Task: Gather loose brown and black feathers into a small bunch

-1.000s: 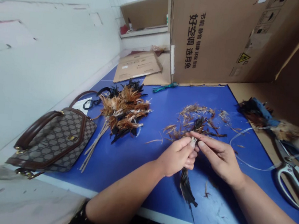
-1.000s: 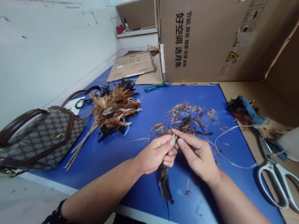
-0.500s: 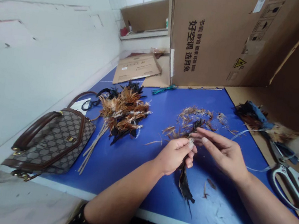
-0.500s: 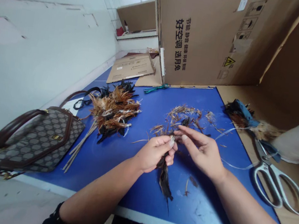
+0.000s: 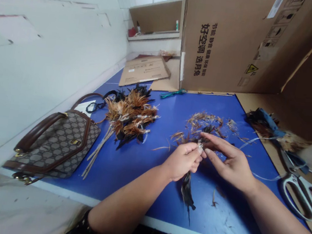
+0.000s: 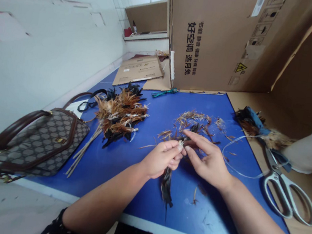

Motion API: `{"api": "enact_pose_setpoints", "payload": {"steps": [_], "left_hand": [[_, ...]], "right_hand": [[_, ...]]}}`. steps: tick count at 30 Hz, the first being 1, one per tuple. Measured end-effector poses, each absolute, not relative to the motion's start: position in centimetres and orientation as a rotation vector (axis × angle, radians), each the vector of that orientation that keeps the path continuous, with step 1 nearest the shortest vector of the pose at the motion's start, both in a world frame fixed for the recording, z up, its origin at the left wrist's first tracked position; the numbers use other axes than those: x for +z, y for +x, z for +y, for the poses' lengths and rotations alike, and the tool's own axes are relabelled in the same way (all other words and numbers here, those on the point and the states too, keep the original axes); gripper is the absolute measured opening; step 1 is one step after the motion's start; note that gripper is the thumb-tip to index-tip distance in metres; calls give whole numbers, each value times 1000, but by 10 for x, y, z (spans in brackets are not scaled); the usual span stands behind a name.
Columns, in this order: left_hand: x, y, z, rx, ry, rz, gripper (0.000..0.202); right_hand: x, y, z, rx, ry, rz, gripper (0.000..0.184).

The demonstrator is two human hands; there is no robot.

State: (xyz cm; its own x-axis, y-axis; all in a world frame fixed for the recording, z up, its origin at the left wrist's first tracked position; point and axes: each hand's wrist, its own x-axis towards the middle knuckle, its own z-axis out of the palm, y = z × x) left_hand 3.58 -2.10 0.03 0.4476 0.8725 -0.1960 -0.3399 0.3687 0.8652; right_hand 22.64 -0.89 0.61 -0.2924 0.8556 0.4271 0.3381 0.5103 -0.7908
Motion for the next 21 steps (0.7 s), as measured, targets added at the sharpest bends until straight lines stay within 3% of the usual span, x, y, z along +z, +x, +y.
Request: {"api": "enact_pose_setpoints", "payload": {"steps": [3, 7, 21], "left_hand": [[0, 34, -21, 829, 915, 787, 37], [1, 33, -22, 790, 947, 799, 35], [8, 36, -26, 801, 992, 866, 28]], "right_hand": [[8, 232, -4, 682, -950, -1977, 43], [8, 234, -2, 659, -954, -2008, 18], [-1, 232, -3, 697, -1234, -1763, 35]]}}
